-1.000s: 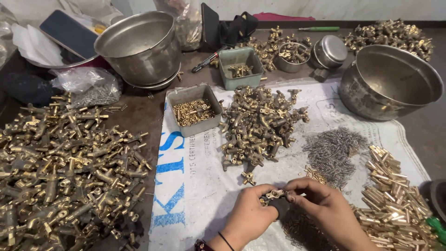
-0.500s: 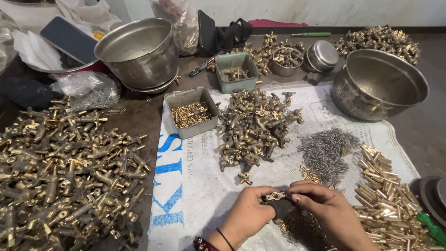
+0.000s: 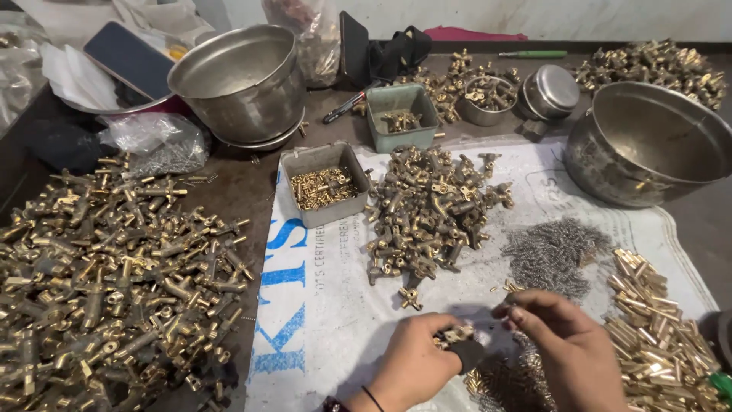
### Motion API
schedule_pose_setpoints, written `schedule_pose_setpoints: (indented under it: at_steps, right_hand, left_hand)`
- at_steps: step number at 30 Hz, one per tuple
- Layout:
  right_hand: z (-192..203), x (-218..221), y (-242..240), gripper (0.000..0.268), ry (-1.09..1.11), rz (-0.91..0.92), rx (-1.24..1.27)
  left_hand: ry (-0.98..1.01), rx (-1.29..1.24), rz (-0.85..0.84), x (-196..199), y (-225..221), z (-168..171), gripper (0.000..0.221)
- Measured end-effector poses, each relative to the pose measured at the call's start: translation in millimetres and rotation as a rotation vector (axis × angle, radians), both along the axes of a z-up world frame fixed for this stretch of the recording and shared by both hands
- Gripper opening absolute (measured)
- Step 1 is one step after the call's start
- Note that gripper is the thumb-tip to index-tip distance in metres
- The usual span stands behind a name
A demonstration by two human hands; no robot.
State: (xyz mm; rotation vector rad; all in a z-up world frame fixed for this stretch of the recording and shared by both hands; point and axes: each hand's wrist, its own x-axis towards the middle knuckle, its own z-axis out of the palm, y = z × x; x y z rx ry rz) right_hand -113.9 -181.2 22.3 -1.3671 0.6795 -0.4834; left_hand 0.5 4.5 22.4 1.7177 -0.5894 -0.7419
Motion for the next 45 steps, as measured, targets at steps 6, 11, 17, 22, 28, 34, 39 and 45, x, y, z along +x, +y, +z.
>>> schedule_pose_setpoints:
  at_steps: [6,11,17,22,28,34,39,45]
  right_hand:
    - [1,9,23,0.015,-0.013,0.281,-0.288]
    - [13,2,22,0.013,-0.138,0.315,-0.857]
    - [57,-17,-64,0.026,0.773,0.119,-1.068]
    - [14,-62,-132,0.035,0.953,0.259,-1.515]
    - [16,-46,-101,0.023,1.024,0.116,-1.649]
    - [71,-16,-53,0.031,1.175,0.139,-1.172]
    - [61,-10,-10,0.027,0.339,0.149,-0.111]
    - [1,2,5,0.02,0.046,0.148,0.197]
  left_hand:
    - [-0.009,-0.313,-0.024,-5,0,-6,0.03]
    - [0.21,-0.243,-0.095,-6,-1,-26,0.03]
    - [0.462,-0.232,-0.073,1,-4,-7,0.031]
    - [0.254,-0.277,-0.018,1,-7,-21,0.02]
    - [0.269,-0.222,-0.021,0,-6,-16,0.019]
    - [0.212,-0.251,-0.062,3,-5,-17,0.02]
    - [0.354,-0.062,-0.132,-2,-3,-14,0.026]
    - [0.181,-0.055,-0.168,-1,3,-2,0.028]
